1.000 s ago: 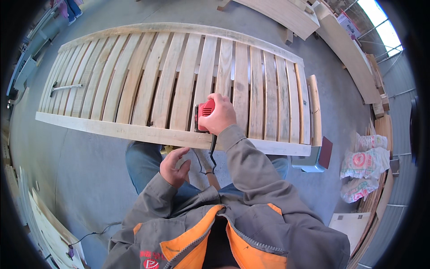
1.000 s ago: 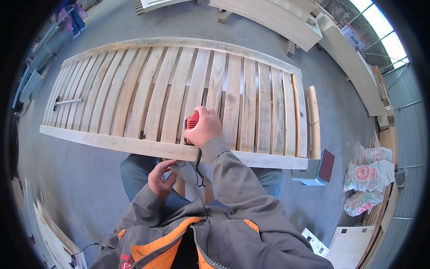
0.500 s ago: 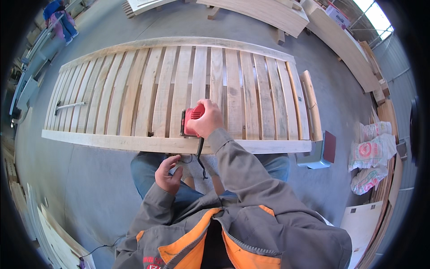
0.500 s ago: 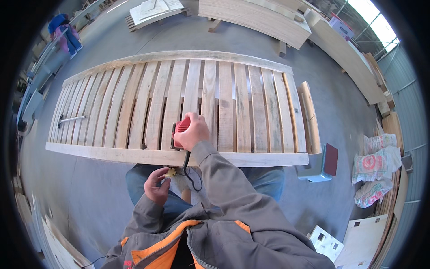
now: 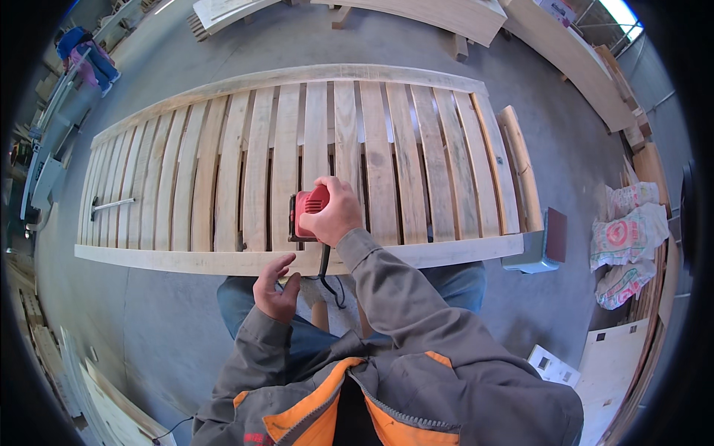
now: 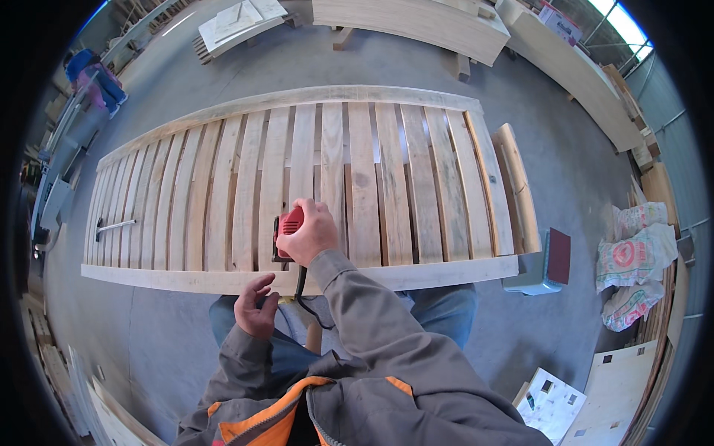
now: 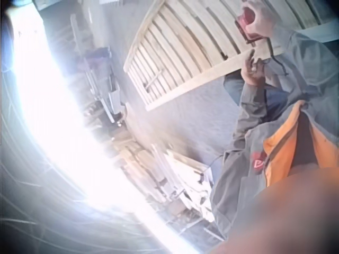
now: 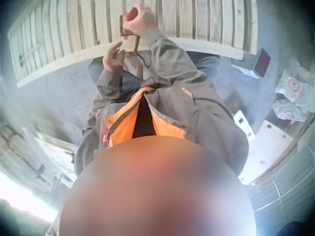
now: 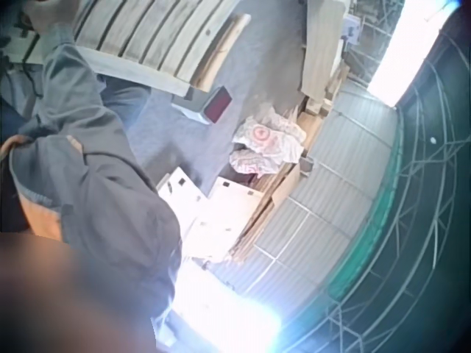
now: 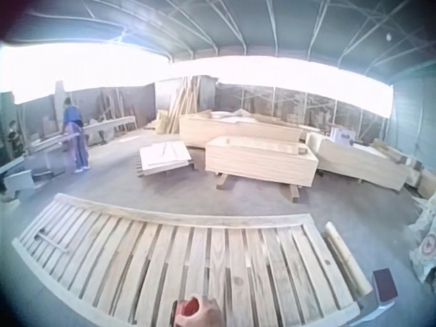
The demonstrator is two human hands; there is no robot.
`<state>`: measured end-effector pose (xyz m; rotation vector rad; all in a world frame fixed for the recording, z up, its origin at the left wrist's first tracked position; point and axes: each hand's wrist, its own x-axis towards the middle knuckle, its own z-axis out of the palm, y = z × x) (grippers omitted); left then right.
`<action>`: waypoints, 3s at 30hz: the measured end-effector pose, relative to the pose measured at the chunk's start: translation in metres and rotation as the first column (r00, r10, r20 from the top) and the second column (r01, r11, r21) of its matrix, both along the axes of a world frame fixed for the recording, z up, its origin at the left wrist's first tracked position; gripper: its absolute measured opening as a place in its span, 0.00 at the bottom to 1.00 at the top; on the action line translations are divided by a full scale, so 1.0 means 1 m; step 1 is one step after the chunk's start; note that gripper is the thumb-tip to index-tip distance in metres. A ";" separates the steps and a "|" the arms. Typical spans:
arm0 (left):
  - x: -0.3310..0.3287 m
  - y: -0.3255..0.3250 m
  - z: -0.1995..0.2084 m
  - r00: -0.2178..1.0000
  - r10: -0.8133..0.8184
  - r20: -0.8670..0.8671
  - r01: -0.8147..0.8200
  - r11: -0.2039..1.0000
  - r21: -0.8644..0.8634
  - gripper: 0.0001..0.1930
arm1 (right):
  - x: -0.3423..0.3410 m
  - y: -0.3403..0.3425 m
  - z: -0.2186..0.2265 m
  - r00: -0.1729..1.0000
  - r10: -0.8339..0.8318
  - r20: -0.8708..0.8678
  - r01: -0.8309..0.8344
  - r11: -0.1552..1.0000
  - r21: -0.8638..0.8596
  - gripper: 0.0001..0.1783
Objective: The person uses a red electric sander to smooth the surface of a wooden slatted frame. They move the sander back and forth across the slats, covering different sections of the frame.
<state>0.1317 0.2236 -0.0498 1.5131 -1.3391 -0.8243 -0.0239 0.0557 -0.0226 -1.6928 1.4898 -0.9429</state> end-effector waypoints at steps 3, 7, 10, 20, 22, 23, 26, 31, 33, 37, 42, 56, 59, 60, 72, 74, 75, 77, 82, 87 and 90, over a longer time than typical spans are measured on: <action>-0.005 -0.006 0.000 1.000 -0.010 0.006 0.010 1.000 0.001 0.22 | 0.000 -0.007 -0.005 1.000 0.005 0.004 -0.005 1.000 -0.016 0.37; 0.001 -0.008 -0.001 0.999 0.007 0.034 -0.007 1.000 0.005 0.22 | 0.006 -0.013 -0.001 1.000 -0.014 -0.024 0.012 0.997 -0.078 0.34; 0.015 -0.001 -0.004 0.996 0.059 0.062 -0.057 0.998 -0.034 0.22 | 0.007 -0.026 -0.005 1.000 -0.019 0.007 0.020 0.990 -0.138 0.33; 0.094 0.085 -0.009 0.917 0.143 0.373 -0.141 0.989 -0.035 0.19 | 0.009 -0.066 -0.005 1.000 -0.008 -0.001 0.008 0.986 -0.168 0.33; 0.100 0.100 -0.016 0.899 0.152 0.412 -0.167 0.986 0.000 0.19 | 0.007 -0.076 -0.006 1.000 -0.002 0.001 0.002 0.988 -0.156 0.33; 0.101 0.105 -0.020 0.893 0.159 0.420 -0.176 0.984 0.001 0.19 | 0.008 -0.080 -0.006 1.000 -0.012 0.016 0.014 0.987 -0.159 0.33; 0.100 0.107 -0.032 0.873 0.164 0.459 -0.180 0.984 -0.008 0.19 | 0.009 -0.097 -0.001 1.000 0.005 0.005 -0.005 0.992 -0.126 0.31; 0.098 0.095 -0.044 0.845 0.154 0.512 -0.162 0.986 -0.029 0.20 | 0.006 -0.141 -0.005 1.000 0.012 0.013 -0.010 0.990 -0.141 0.34; 0.101 0.094 -0.045 0.847 0.137 0.514 -0.147 0.989 -0.021 0.20 | 0.006 -0.158 -0.003 0.999 0.008 0.031 -0.005 0.995 -0.097 0.35; 0.102 0.089 -0.043 0.840 0.129 0.528 -0.153 0.988 0.003 0.20 | 0.007 -0.196 0.002 0.999 0.011 0.046 -0.008 0.998 -0.066 0.34; 0.103 0.079 -0.042 0.835 0.107 0.539 -0.150 0.988 0.037 0.19 | 0.004 -0.247 0.000 0.987 0.017 0.161 -0.013 0.999 -0.029 0.34; 0.106 0.063 -0.043 0.823 0.065 0.564 -0.137 0.987 0.087 0.18 | 0.000 -0.355 -0.011 0.885 0.085 0.458 -0.095 0.995 -0.001 0.34; 0.106 0.062 -0.041 0.817 0.052 0.574 -0.135 0.985 0.103 0.18 | -0.002 -0.368 -0.011 0.865 0.108 0.491 -0.118 0.993 -0.010 0.36; 0.105 0.062 -0.040 0.816 0.051 0.576 -0.138 0.984 0.109 0.18 | -0.003 -0.370 -0.011 0.859 0.116 0.498 -0.131 0.991 -0.005 0.36; 0.099 0.056 -0.031 0.811 0.035 0.584 -0.135 0.982 0.129 0.18 | -0.011 -0.365 -0.013 0.826 0.126 0.549 -0.164 0.986 0.022 0.36; 0.098 0.056 -0.031 0.814 0.035 0.580 -0.134 0.983 0.128 0.18 | -0.014 -0.364 -0.013 0.827 0.136 0.546 -0.171 0.985 0.013 0.36; 0.097 0.054 -0.030 0.813 0.034 0.582 -0.133 0.983 0.129 0.17 | -0.016 -0.362 -0.014 0.827 0.141 0.544 -0.174 0.985 0.009 0.36; 0.097 0.056 -0.030 0.811 0.041 0.584 -0.142 0.982 0.128 0.17 | -0.018 -0.352 -0.015 0.826 0.123 0.549 -0.159 0.987 0.017 0.36; 0.098 0.062 -0.033 0.807 0.064 0.587 -0.148 0.984 0.097 0.17 | -0.022 -0.322 -0.016 0.823 0.114 0.557 -0.168 0.985 0.048 0.35; 0.099 0.067 -0.035 0.812 0.087 0.578 -0.148 0.987 0.061 0.17 | -0.030 -0.283 -0.016 0.829 0.087 0.553 -0.157 0.984 0.081 0.34; 0.099 0.070 -0.036 0.815 0.103 0.570 -0.154 0.987 0.042 0.17 | -0.034 -0.254 -0.019 0.825 0.074 0.560 -0.155 0.983 0.100 0.35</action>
